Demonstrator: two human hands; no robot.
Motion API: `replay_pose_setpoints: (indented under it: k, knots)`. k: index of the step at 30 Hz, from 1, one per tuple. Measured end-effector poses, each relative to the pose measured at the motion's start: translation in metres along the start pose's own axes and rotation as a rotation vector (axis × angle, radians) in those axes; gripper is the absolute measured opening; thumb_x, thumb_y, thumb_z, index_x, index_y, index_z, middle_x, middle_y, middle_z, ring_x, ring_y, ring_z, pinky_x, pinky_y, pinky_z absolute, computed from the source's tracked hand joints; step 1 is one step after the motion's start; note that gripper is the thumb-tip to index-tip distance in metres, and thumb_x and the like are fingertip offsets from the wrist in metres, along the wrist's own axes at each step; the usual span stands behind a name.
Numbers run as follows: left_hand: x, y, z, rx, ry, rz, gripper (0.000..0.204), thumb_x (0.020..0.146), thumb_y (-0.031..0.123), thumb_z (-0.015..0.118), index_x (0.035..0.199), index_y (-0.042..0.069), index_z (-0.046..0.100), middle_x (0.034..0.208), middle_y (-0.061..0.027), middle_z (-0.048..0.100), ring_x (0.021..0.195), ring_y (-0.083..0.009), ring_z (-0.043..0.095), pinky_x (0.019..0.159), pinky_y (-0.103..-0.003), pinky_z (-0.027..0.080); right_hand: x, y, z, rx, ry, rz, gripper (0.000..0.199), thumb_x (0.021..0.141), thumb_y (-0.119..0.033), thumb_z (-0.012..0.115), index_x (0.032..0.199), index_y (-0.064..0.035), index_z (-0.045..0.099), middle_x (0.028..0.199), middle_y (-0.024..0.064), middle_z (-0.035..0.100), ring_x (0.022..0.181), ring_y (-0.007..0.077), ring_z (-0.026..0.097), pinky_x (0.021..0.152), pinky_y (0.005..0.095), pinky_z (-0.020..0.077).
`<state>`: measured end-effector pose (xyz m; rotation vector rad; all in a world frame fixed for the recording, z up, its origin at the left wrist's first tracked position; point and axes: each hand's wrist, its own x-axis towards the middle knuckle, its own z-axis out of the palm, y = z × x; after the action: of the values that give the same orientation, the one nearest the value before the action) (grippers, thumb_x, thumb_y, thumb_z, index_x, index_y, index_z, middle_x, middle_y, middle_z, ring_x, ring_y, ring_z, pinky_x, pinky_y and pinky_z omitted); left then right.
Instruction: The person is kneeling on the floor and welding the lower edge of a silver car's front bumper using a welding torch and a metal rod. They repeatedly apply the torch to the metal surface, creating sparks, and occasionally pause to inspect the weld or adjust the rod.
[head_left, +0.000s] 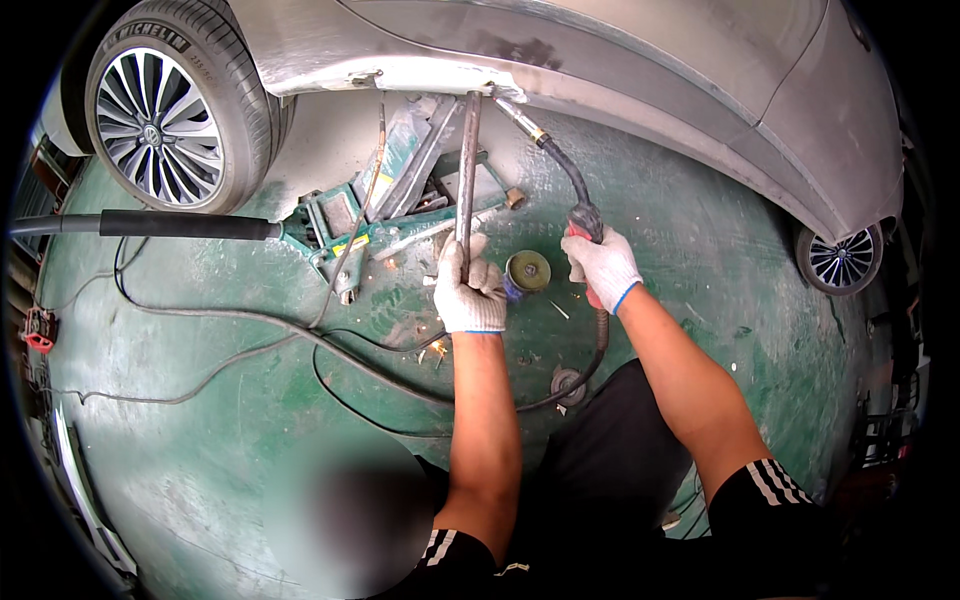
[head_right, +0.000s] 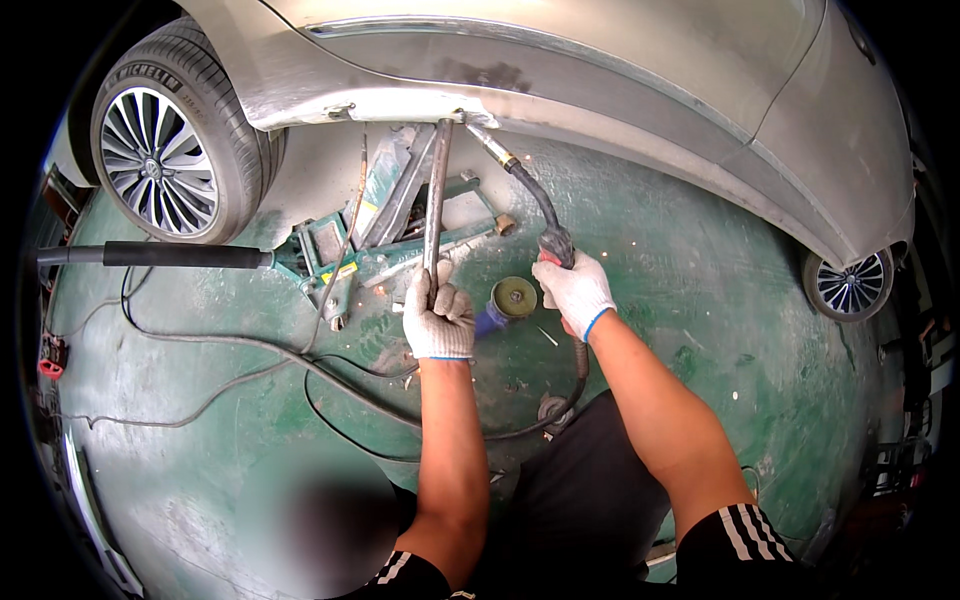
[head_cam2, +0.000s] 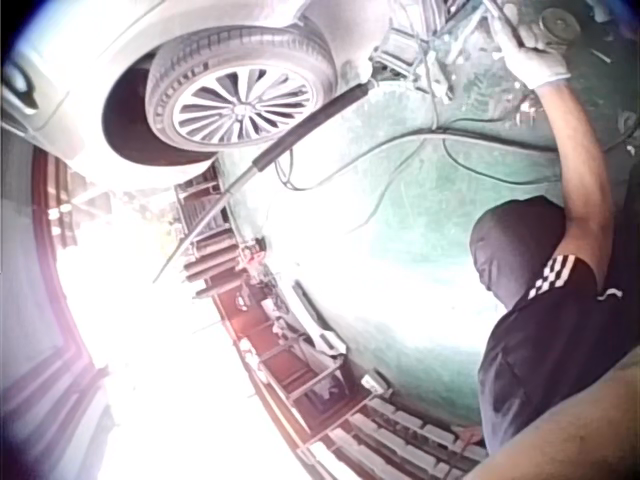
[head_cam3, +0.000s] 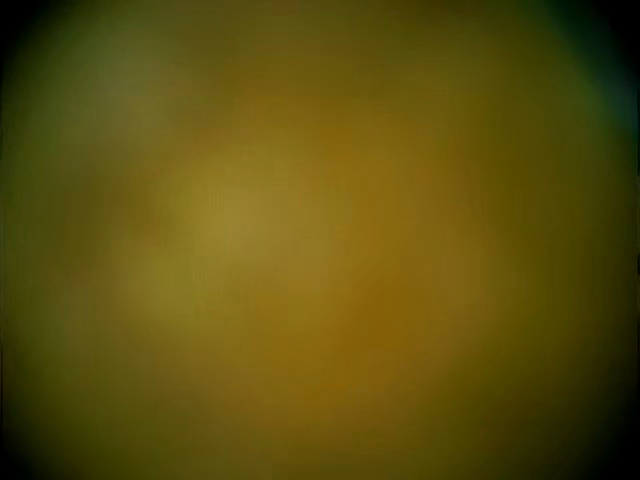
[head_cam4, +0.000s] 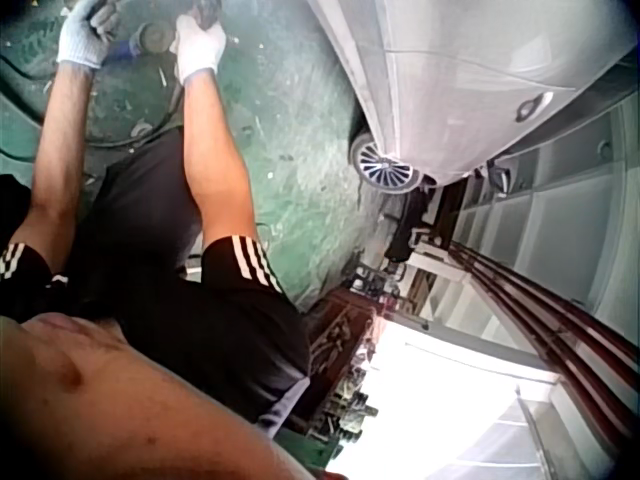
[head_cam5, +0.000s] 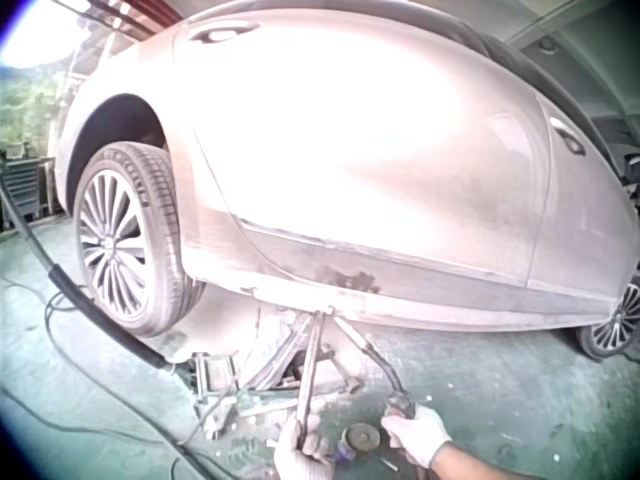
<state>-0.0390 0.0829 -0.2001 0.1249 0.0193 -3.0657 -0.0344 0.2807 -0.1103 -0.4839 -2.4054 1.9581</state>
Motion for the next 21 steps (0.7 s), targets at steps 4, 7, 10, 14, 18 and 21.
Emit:
replay_pose_setpoints:
  k: [4, 7, 10, 14, 18, 21]
  knots:
    - [0.002, 0.005, -0.005, 0.004, -0.003, -0.011, 0.024, 0.111, 0.021, 0.055, 0.121, 0.001, 0.065, 0.108, -0.0170, 0.080, 0.051, -0.0066, 0.046, 0.046, -0.023, 0.040, -0.004, -0.004, -0.003, -0.045, -0.001, -0.011, 0.021, 0.093, -0.019, 0.077, 0.106, -0.0042, 0.072, 0.082, 0.0010, 0.067, 0.061, 0.0106, 0.058, 0.057, 0.0305, 0.0491]
    - [0.002, 0.006, -0.004, -0.019, -0.023, -0.038, 0.025, 0.111, 0.021, 0.055, 0.121, 0.000, 0.064, 0.110, -0.0175, 0.079, 0.051, -0.0064, 0.047, 0.047, -0.023, 0.041, -0.004, -0.007, -0.006, -0.086, 0.008, -0.008, 0.025, 0.092, -0.022, 0.078, 0.107, -0.0031, 0.072, 0.082, 0.0021, 0.068, 0.062, 0.0112, 0.060, 0.059, 0.0310, 0.0502]
    - [-0.001, 0.007, -0.003, -0.040, -0.059, -0.058, 0.027, 0.112, 0.021, 0.055, 0.124, -0.002, 0.062, 0.114, -0.0187, 0.078, 0.052, -0.0059, 0.049, 0.047, -0.023, 0.042, -0.003, -0.006, -0.008, -0.120, 0.009, -0.003, 0.029, 0.091, -0.025, 0.078, 0.107, -0.0015, 0.072, 0.080, 0.0028, 0.068, 0.064, 0.0117, 0.062, 0.059, 0.0313, 0.0504]
    - [-0.004, 0.004, -0.004, -0.025, -0.086, -0.050, 0.029, 0.112, 0.022, 0.054, 0.125, -0.003, 0.062, 0.116, -0.0199, 0.077, 0.052, -0.0058, 0.050, 0.047, -0.022, 0.042, -0.006, -0.009, -0.007, -0.109, 0.014, -0.018, 0.031, 0.091, -0.025, 0.079, 0.108, -0.0008, 0.072, 0.080, 0.0029, 0.067, 0.064, 0.0119, 0.061, 0.059, 0.0317, 0.0502]
    - [-0.002, 0.005, -0.007, -0.059, -0.118, -0.059, 0.028, 0.112, 0.022, 0.054, 0.123, -0.003, 0.062, 0.115, -0.0204, 0.077, 0.052, -0.0062, 0.051, 0.047, -0.023, 0.043, -0.011, -0.015, -0.004, -0.066, -0.004, -0.030, 0.030, 0.091, -0.024, 0.079, 0.109, -0.0013, 0.072, 0.081, 0.0024, 0.067, 0.064, 0.0119, 0.060, 0.060, 0.0318, 0.0506]
    - [0.000, 0.000, -0.002, -0.047, -0.071, -0.048, 0.028, 0.113, 0.022, 0.053, 0.121, -0.003, 0.062, 0.114, -0.0205, 0.078, 0.052, -0.0066, 0.051, 0.047, -0.023, 0.043, -0.010, -0.014, -0.004, -0.032, 0.010, -0.018, 0.028, 0.090, -0.022, 0.079, 0.109, -0.0015, 0.072, 0.083, 0.0021, 0.067, 0.064, 0.0120, 0.060, 0.060, 0.0318, 0.0509]
